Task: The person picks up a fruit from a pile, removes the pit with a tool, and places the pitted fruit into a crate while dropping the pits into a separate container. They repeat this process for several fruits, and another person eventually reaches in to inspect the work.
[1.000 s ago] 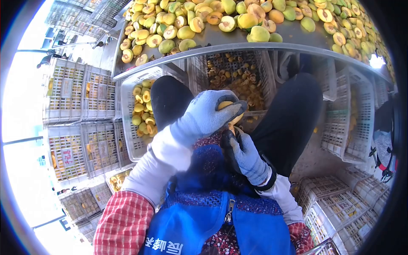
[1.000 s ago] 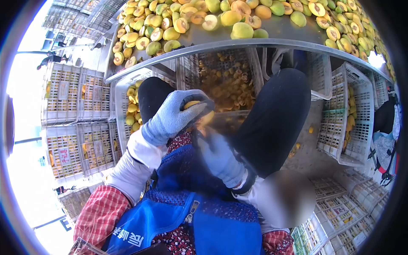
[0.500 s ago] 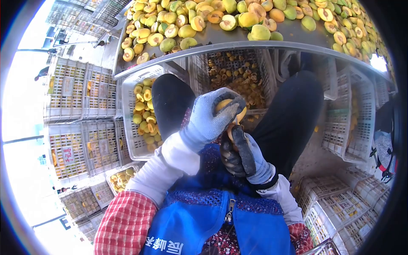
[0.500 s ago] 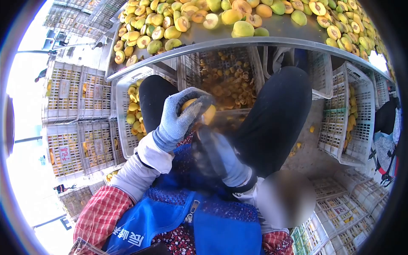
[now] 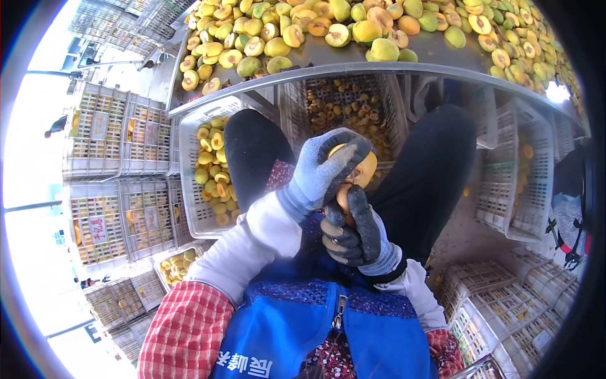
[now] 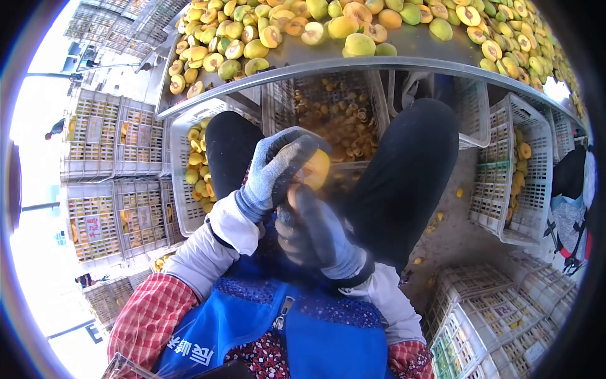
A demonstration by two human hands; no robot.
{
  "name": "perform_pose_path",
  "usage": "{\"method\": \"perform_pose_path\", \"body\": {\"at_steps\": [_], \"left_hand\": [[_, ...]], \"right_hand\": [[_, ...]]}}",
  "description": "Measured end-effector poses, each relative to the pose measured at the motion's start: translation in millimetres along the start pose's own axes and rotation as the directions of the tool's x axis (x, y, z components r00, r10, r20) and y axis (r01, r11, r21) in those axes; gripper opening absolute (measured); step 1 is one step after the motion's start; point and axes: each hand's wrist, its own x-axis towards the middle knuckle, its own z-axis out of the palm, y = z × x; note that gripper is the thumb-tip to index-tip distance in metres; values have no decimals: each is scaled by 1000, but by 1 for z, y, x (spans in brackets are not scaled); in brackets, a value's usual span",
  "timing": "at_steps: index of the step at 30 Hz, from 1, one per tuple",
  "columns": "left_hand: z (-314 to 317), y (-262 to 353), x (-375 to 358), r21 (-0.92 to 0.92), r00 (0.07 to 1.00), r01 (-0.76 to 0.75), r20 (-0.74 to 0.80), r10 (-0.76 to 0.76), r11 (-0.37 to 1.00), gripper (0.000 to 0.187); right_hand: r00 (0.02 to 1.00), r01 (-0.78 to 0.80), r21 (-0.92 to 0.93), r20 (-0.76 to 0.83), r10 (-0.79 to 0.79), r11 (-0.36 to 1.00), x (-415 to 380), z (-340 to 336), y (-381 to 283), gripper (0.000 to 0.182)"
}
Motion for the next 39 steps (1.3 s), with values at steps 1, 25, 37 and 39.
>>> {"method": "perform_pose_path", "body": {"at_steps": [1,25,37,39], "left_hand": [[0,-1,0,0,1000,-3,0,3,1000,23],[-203,-18,-19,793,636,362,-594,492,490,30],[16,-37,259,980,1000,1,4,-25,199,68],[5,-40,253,965,992,-83,56,114,247,56]], "right_hand": [[992,-48,96,122,36,994,1,1,-1,42],[998,58,104,12,-60,993,27,-52,-28,46],[922,255,207,-345,-173,945,24,-60,-56,44],[942,249,269,-290,-168,930,19,-62,-58,44]]}}
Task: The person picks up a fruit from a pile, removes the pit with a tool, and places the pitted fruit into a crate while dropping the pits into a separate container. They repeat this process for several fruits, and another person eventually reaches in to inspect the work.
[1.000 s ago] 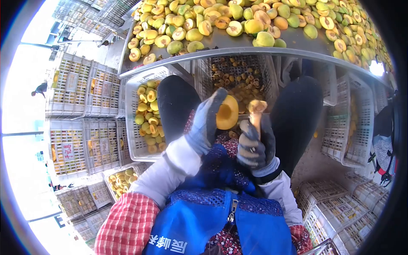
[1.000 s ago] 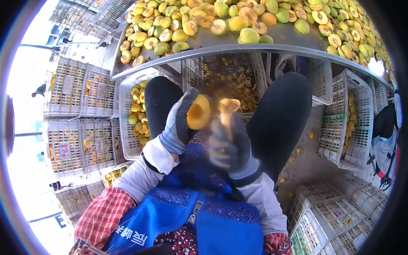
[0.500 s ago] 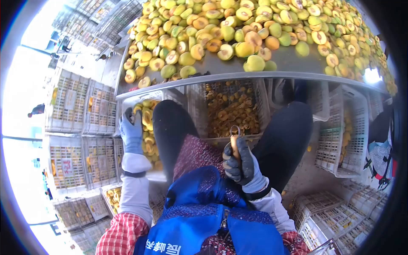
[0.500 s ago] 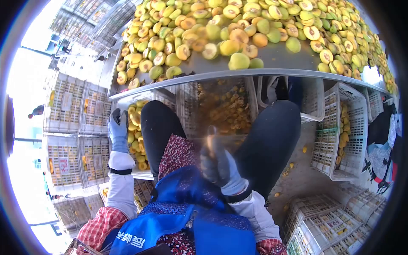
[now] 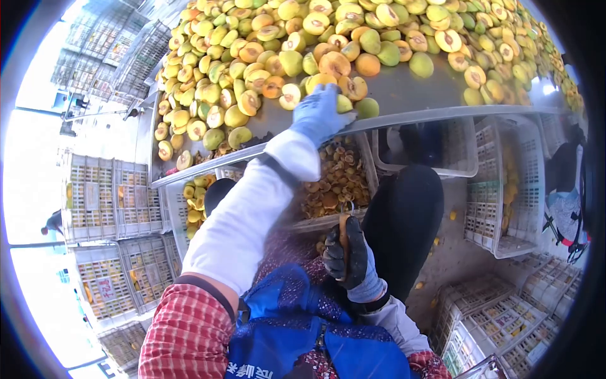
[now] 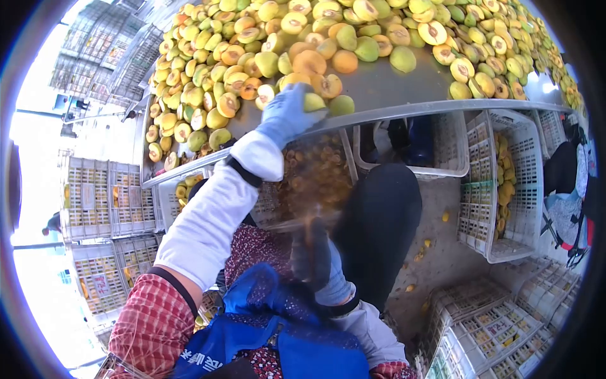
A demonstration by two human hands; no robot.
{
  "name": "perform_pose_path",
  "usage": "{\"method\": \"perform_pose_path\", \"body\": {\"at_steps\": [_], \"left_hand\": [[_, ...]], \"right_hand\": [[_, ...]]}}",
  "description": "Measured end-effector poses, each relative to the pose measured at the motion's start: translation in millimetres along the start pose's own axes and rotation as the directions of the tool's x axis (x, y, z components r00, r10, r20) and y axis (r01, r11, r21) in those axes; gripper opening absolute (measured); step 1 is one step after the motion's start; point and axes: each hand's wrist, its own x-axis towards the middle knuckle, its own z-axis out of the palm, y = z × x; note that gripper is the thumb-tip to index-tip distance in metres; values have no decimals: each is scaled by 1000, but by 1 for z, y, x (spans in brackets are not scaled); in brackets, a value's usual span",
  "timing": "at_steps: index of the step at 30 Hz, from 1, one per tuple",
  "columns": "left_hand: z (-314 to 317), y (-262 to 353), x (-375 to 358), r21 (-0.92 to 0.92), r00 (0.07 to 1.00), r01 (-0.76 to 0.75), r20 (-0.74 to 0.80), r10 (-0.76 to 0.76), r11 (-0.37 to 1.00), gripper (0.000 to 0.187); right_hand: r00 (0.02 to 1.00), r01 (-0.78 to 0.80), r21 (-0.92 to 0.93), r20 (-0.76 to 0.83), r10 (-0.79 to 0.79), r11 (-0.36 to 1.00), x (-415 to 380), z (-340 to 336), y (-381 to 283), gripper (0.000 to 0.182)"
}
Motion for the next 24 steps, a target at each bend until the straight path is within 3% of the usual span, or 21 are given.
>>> {"method": "perform_pose_path", "body": {"at_steps": [3,4,5,6,8,9,10,11,12,13,14,15,16,17,19,20,22,24], "left_hand": [[-29,-1,-43,-97,945,-228,-260,197,969,52],[-37,0,-64,-121,910,-322,-314,272,939,52],[-45,5,-87,-122,893,-378,-309,327,918,57],[-53,10,-111,-124,873,-433,-305,381,893,62],[-68,14,-149,-152,821,-565,-197,536,811,69],[-69,11,-163,-187,792,-611,-118,600,769,70],[-63,5,-174,-222,754,-657,-163,637,721,68],[-62,3,-184,-265,781,-624,-186,596,735,69],[-64,4,-192,-309,807,-590,-208,552,746,70],[-68,6,-198,-449,854,-515,-197,481,730,73],[-71,7,-204,-581,895,-430,-174,411,691,77],[-64,4,-213,-688,942,-322,-166,291,651,85],[-61,20,-221,-840,983,-183,-161,87,512,77],[-60,21,-226,-868,997,-64,-76,-4,492,68],[-59,19,-232,-904,980,176,126,-152,390,45],[-58,17,-236,-906,981,167,114,-157,388,45],[-57,12,-245,-952,938,248,189,-290,181,38],[-56,8,-246,-941,915,220,108,-388,257,31]], "right_hand": [[992,116,-106,-37,-121,988,-3,10,-6,46],[971,213,-187,-67,-229,959,-4,19,-9,47],[939,297,-273,-89,-332,915,-3,23,-10,48],[941,286,-268,-102,-322,920,-1,19,-11,48],[925,341,-561,55,-377,754,3,9,-13,51],[929,331,-422,-9,-369,844,-1,27,-9,47],[931,327,-426,-7,-364,844,8,21,-9,47],[694,664,-666,380,-611,340,22,6,-7,43],[362,771,-564,769,-526,-295,26,6,-5,39],[665,658,-728,441,-603,192,16,7,4,29],[667,657,-730,444,-598,189,9,9,2,29],[809,550,-669,278,-518,500,-5,31,-4,28],[917,387,-532,136,-375,753,-12,42,-6,28],[891,439,-576,181,-417,689,-13,43,-4,31],[876,477,-536,226,-426,696,-10,43,2,31],[855,517,-487,273,-440,704,-8,44,4,31],[837,539,-549,263,-480,638,-7,46,15,31],[784,566,-655,241,-571,501,-8,43,27,32]]}}
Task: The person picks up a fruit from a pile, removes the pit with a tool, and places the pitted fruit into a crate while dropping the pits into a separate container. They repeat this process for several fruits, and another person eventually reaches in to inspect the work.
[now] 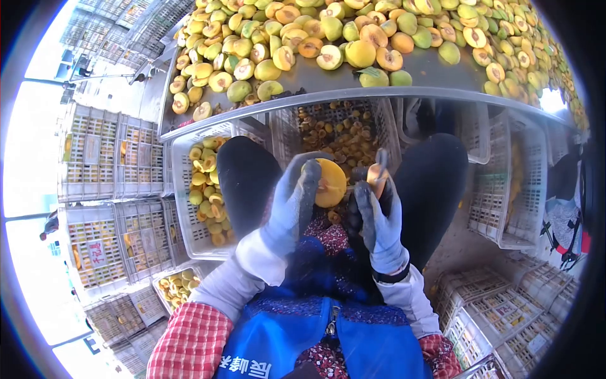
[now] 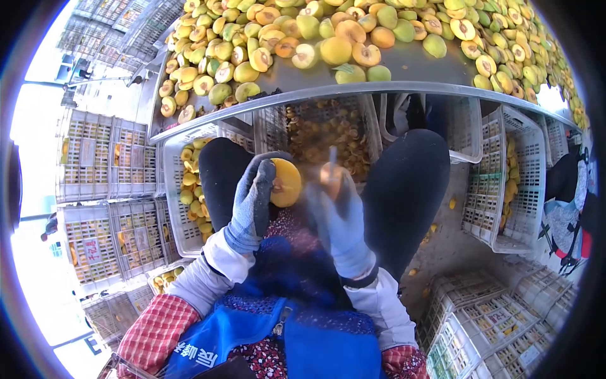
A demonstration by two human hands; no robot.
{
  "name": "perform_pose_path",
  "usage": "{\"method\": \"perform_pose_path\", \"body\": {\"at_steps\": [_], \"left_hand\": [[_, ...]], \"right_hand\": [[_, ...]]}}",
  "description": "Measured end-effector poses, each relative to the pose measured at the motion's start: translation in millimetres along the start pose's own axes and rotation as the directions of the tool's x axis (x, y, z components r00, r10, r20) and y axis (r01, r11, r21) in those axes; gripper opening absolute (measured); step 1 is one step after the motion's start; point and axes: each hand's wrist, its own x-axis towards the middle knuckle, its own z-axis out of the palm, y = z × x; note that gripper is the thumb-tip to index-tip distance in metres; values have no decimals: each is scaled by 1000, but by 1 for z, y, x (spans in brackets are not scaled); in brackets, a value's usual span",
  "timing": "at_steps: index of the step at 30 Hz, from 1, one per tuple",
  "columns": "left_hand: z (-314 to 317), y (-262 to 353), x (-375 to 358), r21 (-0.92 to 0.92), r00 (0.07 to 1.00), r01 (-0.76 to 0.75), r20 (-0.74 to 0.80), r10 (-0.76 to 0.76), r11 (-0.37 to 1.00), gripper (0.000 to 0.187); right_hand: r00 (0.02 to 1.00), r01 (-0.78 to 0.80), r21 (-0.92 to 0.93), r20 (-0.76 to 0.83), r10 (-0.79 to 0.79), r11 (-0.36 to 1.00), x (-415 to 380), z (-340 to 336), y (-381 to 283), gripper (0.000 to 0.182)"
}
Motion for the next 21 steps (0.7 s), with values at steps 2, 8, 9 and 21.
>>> {"method": "perform_pose_path", "body": {"at_steps": [2,8,9,21], "left_hand": [[-9,1,0,14,996,-81,-44,81,997,29],[-14,4,-11,-298,999,37,44,-25,954,26],[-16,2,-12,-388,996,76,75,-51,918,28],[-33,18,2,319,951,-242,267,158,916,36]], "right_hand": [[962,267,85,40,-271,960,-11,9,20,23],[890,456,-734,374,-260,503,-21,15,0,29],[876,483,-757,416,-245,440,-22,13,-1,31],[965,261,-272,103,-241,926,0,14,5,33]]}}
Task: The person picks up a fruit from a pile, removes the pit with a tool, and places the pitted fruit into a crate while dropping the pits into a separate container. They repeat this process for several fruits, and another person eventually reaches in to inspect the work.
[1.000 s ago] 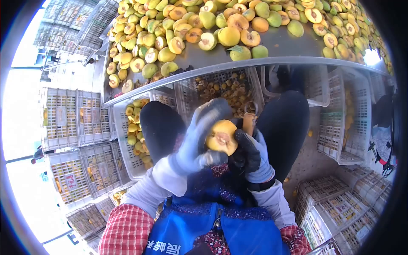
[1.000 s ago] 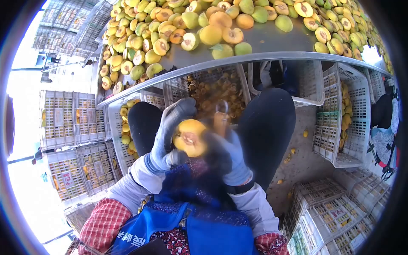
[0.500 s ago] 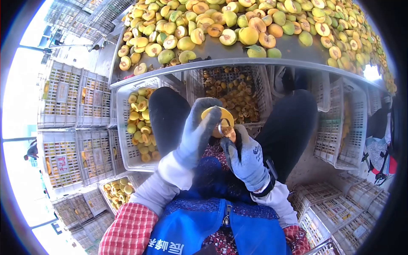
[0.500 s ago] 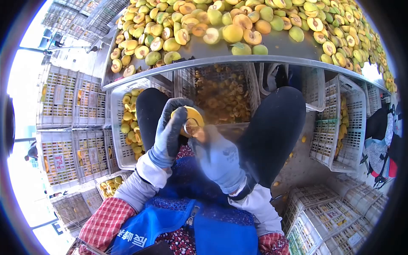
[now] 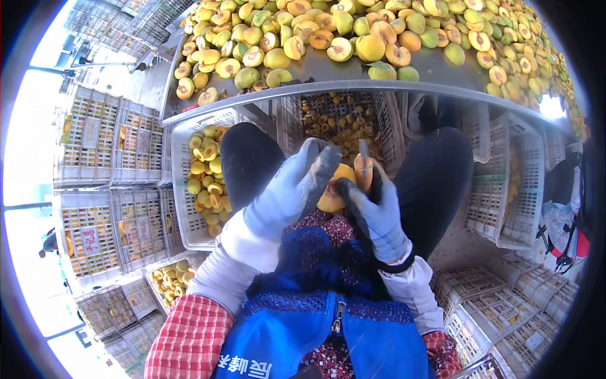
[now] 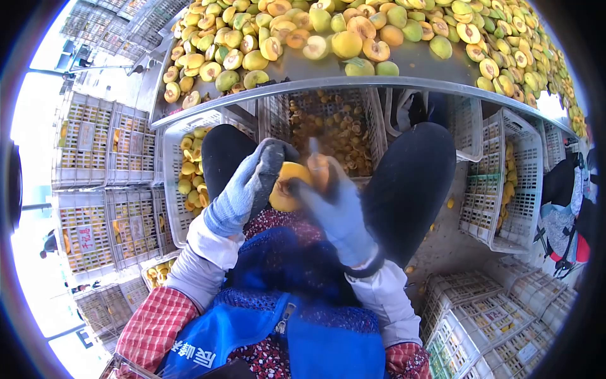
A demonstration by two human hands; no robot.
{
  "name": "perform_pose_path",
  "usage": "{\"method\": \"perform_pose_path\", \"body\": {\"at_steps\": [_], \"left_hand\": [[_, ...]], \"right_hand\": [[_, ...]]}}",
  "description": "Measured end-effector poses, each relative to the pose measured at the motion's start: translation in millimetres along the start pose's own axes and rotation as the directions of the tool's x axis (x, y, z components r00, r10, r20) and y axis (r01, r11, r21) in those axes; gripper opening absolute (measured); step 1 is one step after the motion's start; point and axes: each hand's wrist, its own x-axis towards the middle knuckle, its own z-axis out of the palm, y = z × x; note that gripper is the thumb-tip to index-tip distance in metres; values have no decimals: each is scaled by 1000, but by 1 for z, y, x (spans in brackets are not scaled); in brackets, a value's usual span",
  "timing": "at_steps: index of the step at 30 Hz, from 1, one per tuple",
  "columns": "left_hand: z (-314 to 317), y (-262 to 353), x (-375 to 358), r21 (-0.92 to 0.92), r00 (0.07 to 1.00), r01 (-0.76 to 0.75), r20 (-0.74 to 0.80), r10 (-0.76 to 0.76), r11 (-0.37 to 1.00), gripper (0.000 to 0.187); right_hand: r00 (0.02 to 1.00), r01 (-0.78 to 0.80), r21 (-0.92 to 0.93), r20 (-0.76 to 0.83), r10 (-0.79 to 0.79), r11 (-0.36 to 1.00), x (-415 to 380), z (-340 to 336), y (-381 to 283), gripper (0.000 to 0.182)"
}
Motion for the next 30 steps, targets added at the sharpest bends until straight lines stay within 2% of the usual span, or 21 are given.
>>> {"method": "perform_pose_path", "body": {"at_steps": [1,3,5,7,9,10,12,13,15,17,18,19,21,22,23,25,26,27,28,29,30], "left_hand": [[-1,-6,2,36,996,-37,84,34,999,46],[0,-7,3,42,997,-28,77,25,999,52],[17,18,1,-474,993,97,-14,-117,875,52],[39,20,-8,-386,982,-51,-189,-24,921,50],[45,12,-9,-329,928,-141,-372,10,934,44],[39,5,-9,-319,929,-143,-371,16,937,40],[28,2,-5,-336,921,-85,-385,-55,938,31],[23,5,-4,-279,930,-59,-364,-49,958,28],[13,12,-6,-190,980,17,-194,-54,982,28],[17,13,-9,-265,986,62,-133,-100,962,28],[20,13,-10,-335,987,108,-74,-140,936,28],[23,15,-10,-337,988,111,-66,-142,935,28],[26,17,-11,-422,972,138,-115,-204,896,27],[30,6,-12,-515,988,36,-113,-109,857,27],[33,1,-13,-516,987,40,-114,-115,856,27],[36,-8,-16,-529,965,148,-108,-239,836,35],[37,-20,-21,-699,977,94,-71,-200,708,31],[37,-13,-20,-701,976,95,-73,-203,707,31],[35,1,-17,-637,959,148,-93,-267,756,30],[33,8,-14,-570,938,208,-115,-328,795,28],[31,6,-12,-509,956,146,-150,-254,849,29]], "right_hand": [[959,-281,244,103,263,928,2,4,-4,34],[959,-282,241,101,265,929,2,10,-7,32],[910,-373,433,-2,415,821,-2,15,-11,22],[947,-265,487,-32,320,832,-7,24,7,24],[887,-436,443,68,456,783,-14,21,-3,21],[885,-443,446,76,460,778,-14,20,-1,21],[959,-276,405,180,220,872,-11,8,1,26],[980,-124,210,180,86,970,-5,0,-2,30],[1000,4,88,27,-6,996,-1,-5,-17,34],[997,57,74,-49,-54,996,0,0,-20,36],[985,172,-239,41,-167,956,1,0,-20,36],[957,291,-515,162,-242,806,2,0,-20,35],[947,318,-495,129,-294,808,1,5,-20,37],[924,372,-604,170,-343,705,-4,5,-19,38],[899,416,-696,217,-381,585,-7,6,-18,38],[889,432,-683,212,-406,588,-8,9,-17,34],[871,490,-596,292,-396,636,-9,8,-17,34],[842,536,-500,372,-391,680,-11,7,-17,33],[836,544,-560,418,-354,625,-21,12,-18,36],[861,495,-561,418,-290,663,-22,12,-12,33],[872,467,-510,401,-281,723,-20,11,-12,30]]}}
